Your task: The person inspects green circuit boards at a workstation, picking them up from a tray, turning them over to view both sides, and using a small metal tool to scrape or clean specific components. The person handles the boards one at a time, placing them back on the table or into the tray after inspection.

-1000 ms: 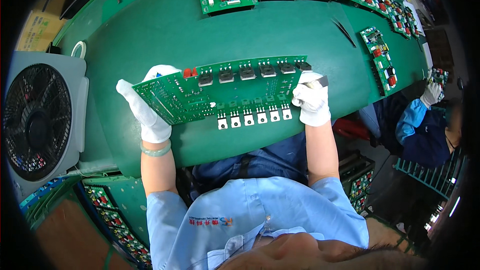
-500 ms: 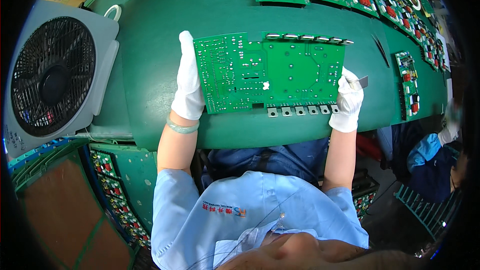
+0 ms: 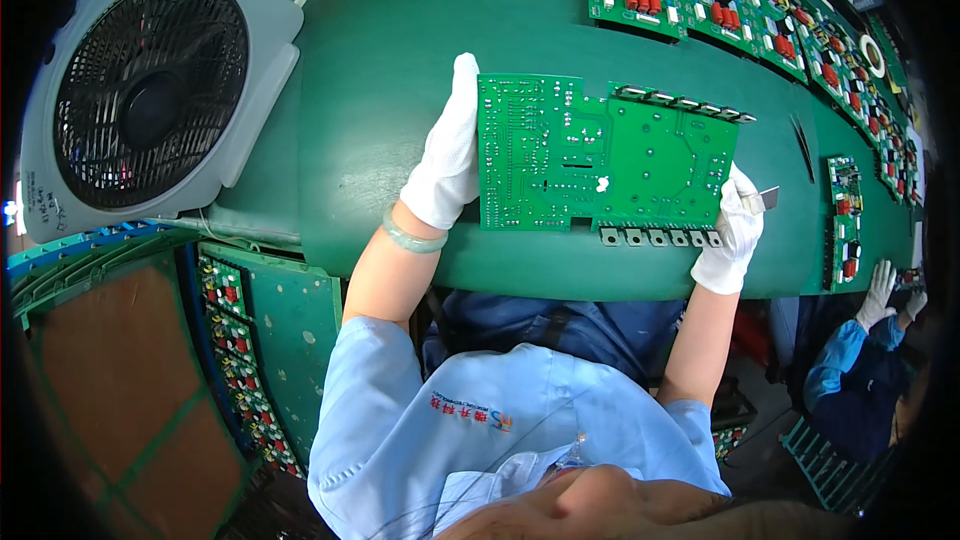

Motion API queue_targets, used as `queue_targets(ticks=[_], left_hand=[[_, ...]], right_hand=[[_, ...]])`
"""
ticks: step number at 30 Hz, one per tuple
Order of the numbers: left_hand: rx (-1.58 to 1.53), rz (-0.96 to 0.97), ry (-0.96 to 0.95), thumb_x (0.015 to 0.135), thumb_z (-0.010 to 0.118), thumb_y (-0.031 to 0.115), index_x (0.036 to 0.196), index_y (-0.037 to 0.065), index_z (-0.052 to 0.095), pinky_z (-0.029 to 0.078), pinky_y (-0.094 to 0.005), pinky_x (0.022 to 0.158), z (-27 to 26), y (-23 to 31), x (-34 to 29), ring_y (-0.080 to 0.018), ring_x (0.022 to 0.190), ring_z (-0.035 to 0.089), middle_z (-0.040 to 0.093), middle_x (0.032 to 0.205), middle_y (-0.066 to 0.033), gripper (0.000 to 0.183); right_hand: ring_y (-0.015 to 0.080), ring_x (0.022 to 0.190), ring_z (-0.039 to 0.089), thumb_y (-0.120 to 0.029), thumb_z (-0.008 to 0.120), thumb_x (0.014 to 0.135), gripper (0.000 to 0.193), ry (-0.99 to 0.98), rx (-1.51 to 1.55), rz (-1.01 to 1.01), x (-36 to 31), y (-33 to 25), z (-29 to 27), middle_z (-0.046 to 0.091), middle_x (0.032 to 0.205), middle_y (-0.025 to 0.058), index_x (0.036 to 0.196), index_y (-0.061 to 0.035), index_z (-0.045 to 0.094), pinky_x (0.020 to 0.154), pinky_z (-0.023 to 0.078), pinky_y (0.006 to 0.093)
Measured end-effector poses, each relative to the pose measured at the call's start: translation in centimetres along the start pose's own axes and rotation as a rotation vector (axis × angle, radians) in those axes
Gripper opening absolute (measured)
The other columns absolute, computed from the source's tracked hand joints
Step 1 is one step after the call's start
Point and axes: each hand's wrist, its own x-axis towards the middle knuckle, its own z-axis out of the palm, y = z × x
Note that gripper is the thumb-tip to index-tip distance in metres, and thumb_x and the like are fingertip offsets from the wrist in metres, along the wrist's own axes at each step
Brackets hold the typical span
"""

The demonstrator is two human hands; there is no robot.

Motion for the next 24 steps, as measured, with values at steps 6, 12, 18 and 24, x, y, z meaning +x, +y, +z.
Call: queue_targets(ticks=[6, 12, 18, 24], left_hand=[[0.005, 0.007, 0.05, 0.105, 0.022, 0.073, 0.145, -0.002, 0.054, 0.05, -0.0506, 0.111, 0.8, -0.2, 0.1, -0.0354, 0.133, 0.059, 0.062, 0.141, -0.0217, 0.091], [0.234, 0.018, 0.308, 0.104, 0.026, 0.073, 0.135, -0.004, 0.063, 0.055, -0.046, 0.102, 2.7, -0.6, 0.1, -0.0313, 0.115, 0.068, 0.069, 0.131, -0.0189, 0.091], [0.363, 0.032, 0.394, 0.105, 0.026, 0.073, 0.133, -0.004, 0.065, 0.054, -0.0433, 0.103, 2.1, -0.8, -0.3, -0.0292, 0.115, 0.068, 0.069, 0.131, -0.0177, 0.09], [0.438, 0.05, 0.546, 0.105, 0.026, 0.072, 0.132, -0.004, 0.065, 0.053, -0.0412, 0.103, 1.0, -0.7, -0.7, -0.0275, 0.114, 0.068, 0.07, 0.13, -0.0165, 0.089]], right_hand=[[0.0179, 0.099, 0.07, -0.006, 0.057, 0.103, 0.032, 0.027, -0.029, 0.015, 0.1, -0.1, 0.3, 0.073, 0.117, 0.0155, 0.13, 0.0107, 0.063, 0.089, 0.057, 0.0308], [0.0187, 0.1, 0.07, -0.009, 0.06, 0.102, 0.034, 0.003, 0.02, 0.032, 0.2, -0.7, 0.7, 0.072, 0.116, 0.0165, 0.129, 0.0109, 0.063, 0.09, 0.056, 0.0315], [0.0174, 0.098, 0.069, -0.008, 0.06, 0.102, 0.032, 0.037, 0.005, 0.023, -0.2, -1.0, 1.2, 0.073, 0.114, 0.0157, 0.127, 0.0106, 0.064, 0.089, 0.055, 0.0292], [0.0167, 0.097, 0.069, -0.008, 0.06, 0.102, 0.029, 0.046, 0.064, 0.063, -0.4, -1.1, 1.2, 0.073, 0.113, 0.0158, 0.125, 0.01, 0.064, 0.088, 0.055, 0.028]])
